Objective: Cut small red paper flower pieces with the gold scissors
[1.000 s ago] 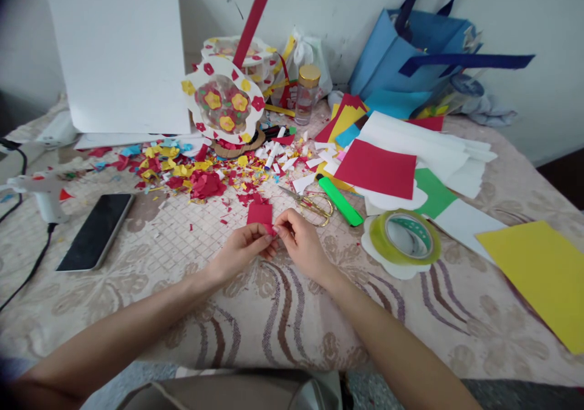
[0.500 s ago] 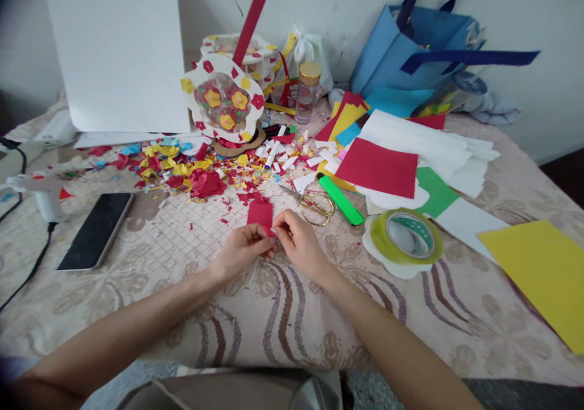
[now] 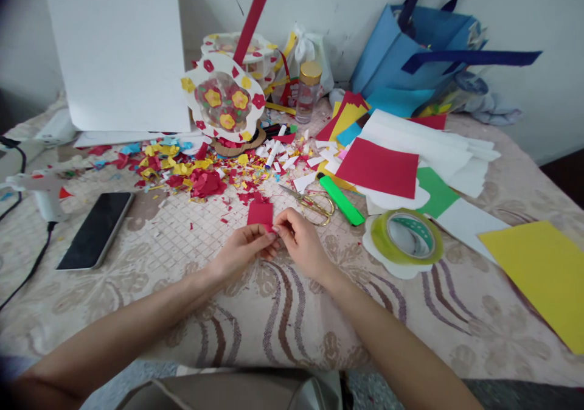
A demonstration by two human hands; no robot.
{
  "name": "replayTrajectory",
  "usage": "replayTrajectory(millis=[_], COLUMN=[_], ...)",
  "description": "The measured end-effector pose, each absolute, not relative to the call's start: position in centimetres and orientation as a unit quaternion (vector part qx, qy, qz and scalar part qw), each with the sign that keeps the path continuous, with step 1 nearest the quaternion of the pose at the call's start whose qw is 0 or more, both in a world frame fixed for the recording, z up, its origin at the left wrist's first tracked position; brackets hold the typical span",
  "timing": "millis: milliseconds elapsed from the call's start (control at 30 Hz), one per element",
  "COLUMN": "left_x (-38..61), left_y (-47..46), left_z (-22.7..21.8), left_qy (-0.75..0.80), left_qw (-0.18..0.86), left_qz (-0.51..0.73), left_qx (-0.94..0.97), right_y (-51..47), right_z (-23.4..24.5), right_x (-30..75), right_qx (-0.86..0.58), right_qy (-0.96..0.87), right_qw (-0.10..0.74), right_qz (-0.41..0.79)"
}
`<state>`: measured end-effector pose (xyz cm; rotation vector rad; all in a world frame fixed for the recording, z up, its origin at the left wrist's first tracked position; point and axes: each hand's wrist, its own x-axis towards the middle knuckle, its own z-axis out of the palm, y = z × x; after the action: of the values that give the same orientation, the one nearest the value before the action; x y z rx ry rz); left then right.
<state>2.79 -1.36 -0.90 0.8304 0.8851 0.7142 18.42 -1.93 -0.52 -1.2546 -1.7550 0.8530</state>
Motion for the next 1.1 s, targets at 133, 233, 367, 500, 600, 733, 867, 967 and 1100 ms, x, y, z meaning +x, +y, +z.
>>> replayTrajectory(millis=[133, 233, 367, 500, 600, 733, 867, 967, 1100], left_x=[2.8, 2.8, 2.8, 2.8, 2.9, 2.8, 2.9, 3.1, 3.1], left_y=[-1.4, -1.4, -1.4, -1.3, -1.2, -1.4, -1.5, -1.5, -1.5], left_z=[-0.7, -0.9, -1.1, -1.5, -1.8, -1.9, -1.5, -1.2, -1.5], left_qy=[0.387, 0.384, 0.387, 0.400, 0.407, 0.423, 0.421, 0.411, 0.408], left_qw=[0.788, 0.789, 0.785, 0.748, 0.715, 0.681, 0.683, 0.721, 0.724], left_qz=[0.331, 0.331, 0.329, 0.338, 0.346, 0.353, 0.357, 0.356, 0.352], left_qx=[0.347, 0.346, 0.355, 0.408, 0.451, 0.482, 0.478, 0.429, 0.430], right_y=[-1.9, -1.9, -1.9, -1.9, -1.8, -1.7, -1.6, -1.5, -1.6], right_z=[-0.7, -0.7, -0.7, -0.5, -0.4, -0.3, -0.4, -0.3, -0.2], right_x=[18.6, 18.6, 18.6, 18.5, 18.4, 18.5, 18.7, 18.7, 18.7], right_qx=[-0.503, -0.503, -0.499, -0.497, -0.494, -0.488, -0.487, -0.487, -0.483], right_qy=[-0.679, -0.678, -0.684, -0.692, -0.703, -0.718, -0.721, -0.720, -0.720], right_qw=[0.406, 0.407, 0.407, 0.402, 0.394, 0.380, 0.381, 0.387, 0.389], right_qz=[0.348, 0.348, 0.343, 0.336, 0.327, 0.319, 0.313, 0.309, 0.311])
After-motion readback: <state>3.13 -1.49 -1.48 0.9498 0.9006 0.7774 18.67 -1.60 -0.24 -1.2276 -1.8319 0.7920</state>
